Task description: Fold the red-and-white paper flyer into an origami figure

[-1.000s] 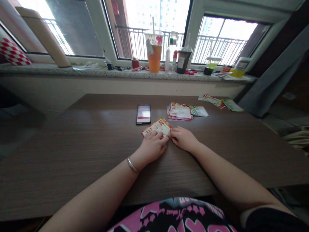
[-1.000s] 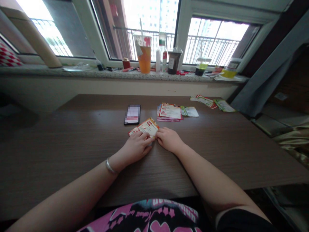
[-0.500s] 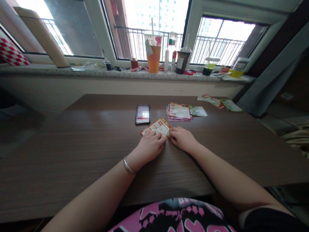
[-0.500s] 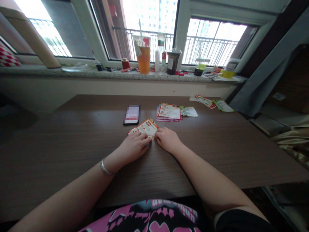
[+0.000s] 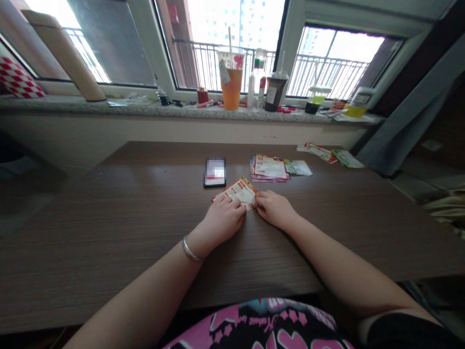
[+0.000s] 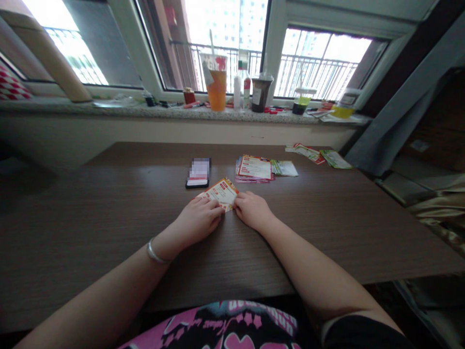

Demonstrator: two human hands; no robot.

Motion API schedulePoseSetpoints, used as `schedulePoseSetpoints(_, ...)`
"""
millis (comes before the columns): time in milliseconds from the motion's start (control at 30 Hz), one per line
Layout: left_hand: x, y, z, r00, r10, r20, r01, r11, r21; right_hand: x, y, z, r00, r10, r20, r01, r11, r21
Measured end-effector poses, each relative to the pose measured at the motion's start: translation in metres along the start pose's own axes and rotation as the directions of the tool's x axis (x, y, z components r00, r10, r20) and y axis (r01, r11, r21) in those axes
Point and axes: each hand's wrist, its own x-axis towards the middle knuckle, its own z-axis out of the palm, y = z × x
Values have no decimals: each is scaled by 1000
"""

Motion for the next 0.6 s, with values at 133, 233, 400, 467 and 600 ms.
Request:
schedulePoseSetpoints(133,-1,-3,-4,1000,-7,3,7,1000,-11,0,0,0,1000,14,7,-14,1000,6)
schedulePoseSetpoints(233,-2,-4,-7,1000,-4,20,4,1000,-9,0,0,-1,1000,13,12,-13,1000,10)
schedulePoseSetpoints(400,-3,-6,-8,999,-6,43,7,1000,-22,-2,1,-3,1000,21,14,-21,1000,3)
schedulePoseSetpoints(467,-3,-8,-8,998,-5,61,8,999,-40,-2,1,-3,1000,24,13,-24,1000,0)
schedulePoseSetpoints(600,-4,-13,-9,994,-24,104,30,998,-60,-2,2,-3,1000,21,22,-21,1000,-9)
